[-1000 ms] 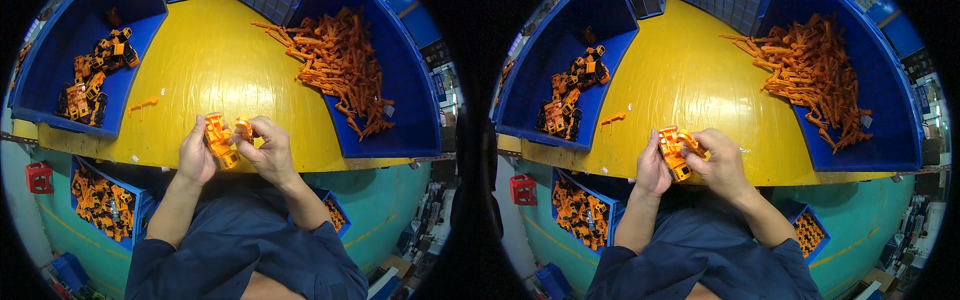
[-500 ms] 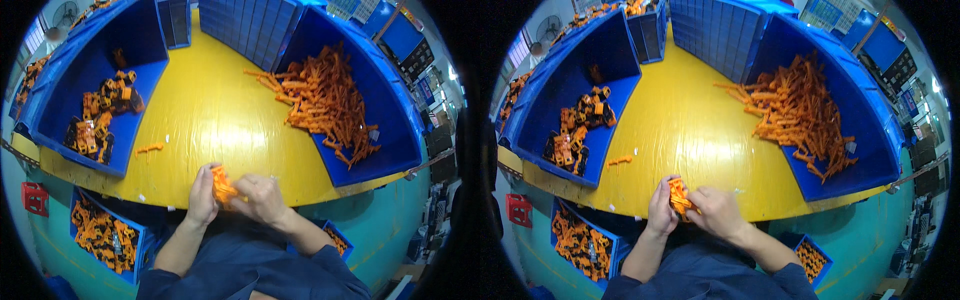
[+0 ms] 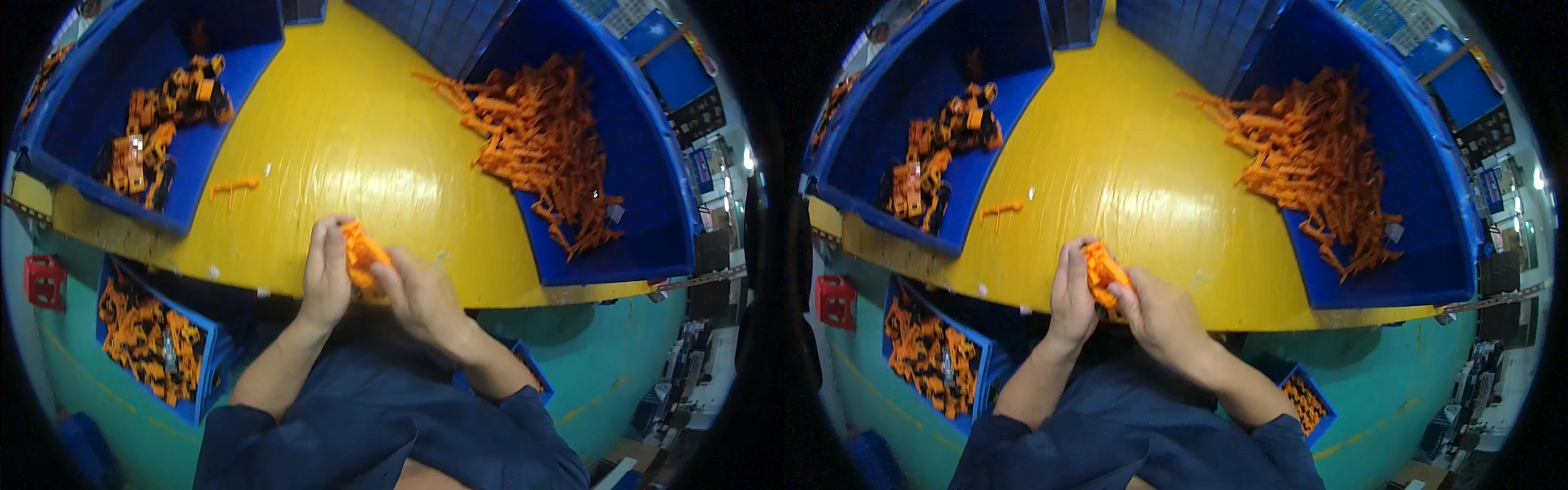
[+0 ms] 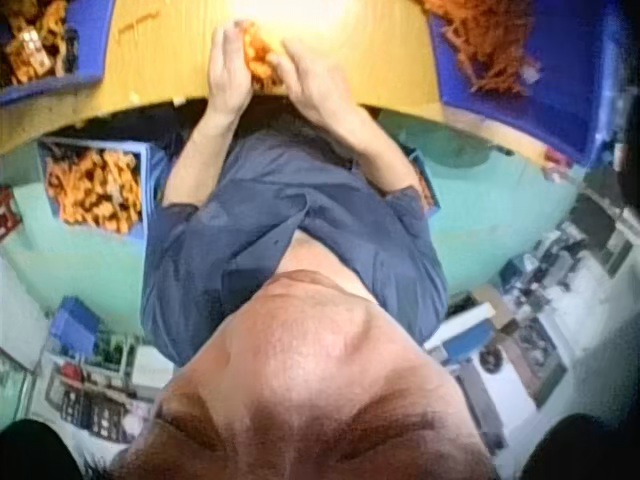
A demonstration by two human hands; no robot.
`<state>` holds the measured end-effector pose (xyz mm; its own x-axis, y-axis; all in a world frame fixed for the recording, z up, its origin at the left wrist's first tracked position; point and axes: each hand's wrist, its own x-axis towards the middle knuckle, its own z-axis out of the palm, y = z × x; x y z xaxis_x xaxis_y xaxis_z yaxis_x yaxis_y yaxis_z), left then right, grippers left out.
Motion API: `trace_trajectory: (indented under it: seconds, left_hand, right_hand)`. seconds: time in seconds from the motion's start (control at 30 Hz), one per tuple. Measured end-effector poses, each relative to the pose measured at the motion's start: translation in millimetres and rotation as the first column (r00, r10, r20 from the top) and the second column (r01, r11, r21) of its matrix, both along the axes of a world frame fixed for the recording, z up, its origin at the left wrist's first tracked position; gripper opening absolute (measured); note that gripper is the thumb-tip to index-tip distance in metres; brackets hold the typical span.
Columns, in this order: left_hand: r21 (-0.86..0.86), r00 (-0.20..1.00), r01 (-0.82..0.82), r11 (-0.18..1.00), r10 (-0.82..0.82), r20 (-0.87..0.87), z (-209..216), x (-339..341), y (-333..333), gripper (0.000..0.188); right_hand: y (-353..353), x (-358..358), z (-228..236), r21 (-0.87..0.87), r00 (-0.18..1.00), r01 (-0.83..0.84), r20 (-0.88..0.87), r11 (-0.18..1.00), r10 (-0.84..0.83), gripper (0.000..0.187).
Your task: The person repeatedly picks orange plastic toy truck bodies and small orange plastic pieces from bins and the table, then snaps the pieces into the truck bodies. Completed assemblies are placed into a blue bin on the left. The process is repeated continuously throughout the clip.
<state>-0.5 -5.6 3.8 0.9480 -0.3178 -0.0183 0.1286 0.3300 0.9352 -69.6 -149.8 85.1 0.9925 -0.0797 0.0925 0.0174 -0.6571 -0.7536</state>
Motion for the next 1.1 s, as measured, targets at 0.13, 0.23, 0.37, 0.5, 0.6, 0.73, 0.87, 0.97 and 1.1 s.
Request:
trace_trajectory:
  seconds: [0.13,0.23,0.37,0.5,0.6,0.73,0.87,0.97,1.1]
  left_hand:
    - [-0.104,0.997,0.018,0.994,-0.026,-0.07,5,-6,-1,0.047]
    - [-0.139,0.997,0.017,0.99,-0.027,-0.069,6,-4,-2,0.043]
    - [-0.038,1.0,-0.016,0.999,0.016,-0.013,1,0,-4,0.048]
    - [0.03,0.998,-0.026,0.999,0.024,0.063,-4,0,-4,0.044]
    - [0.009,0.998,0.047,0.999,-0.047,0.035,-4,-2,1,0.037]
    - [0.068,0.995,0.086,0.994,-0.089,0.039,-10,0,4,0.033]
    - [0.056,0.993,0.119,0.991,-0.118,-0.03,-21,-1,4,0.031]
    - [0.053,0.974,0.21,0.976,-0.204,-0.099,-23,-1,14,0.033]
    - [0.082,0.975,0.179,0.98,-0.166,-0.147,-18,1,40,0.042]
  right_hand:
    - [6,-3,-4,0.063,1.0,0.03,0.003,0.998,-0.03,0.021]
    - [8,-2,-5,0.023,0.996,0.053,0.073,0.998,-0.054,0.02]
    - [8,1,-5,-0.131,0.996,0.041,0.08,0.991,-0.03,0.02]
    - [11,0,-8,-0.295,0.992,0.049,0.122,0.954,-0.014,0.023]
    - [13,-2,-13,-0.333,0.993,0.047,0.115,0.942,-0.009,0.024]
    - [15,0,-26,-0.321,0.998,0.023,0.064,0.947,-0.002,0.026]
    - [23,-5,-43,-0.312,0.993,0.089,0.1,0.946,-0.06,0.027]
    - [21,-10,-55,-0.182,0.995,0.089,0.058,0.979,-0.08,0.027]
    - [-37,-2,-63,-0.044,0.985,0.091,0.151,0.995,-0.084,0.015]
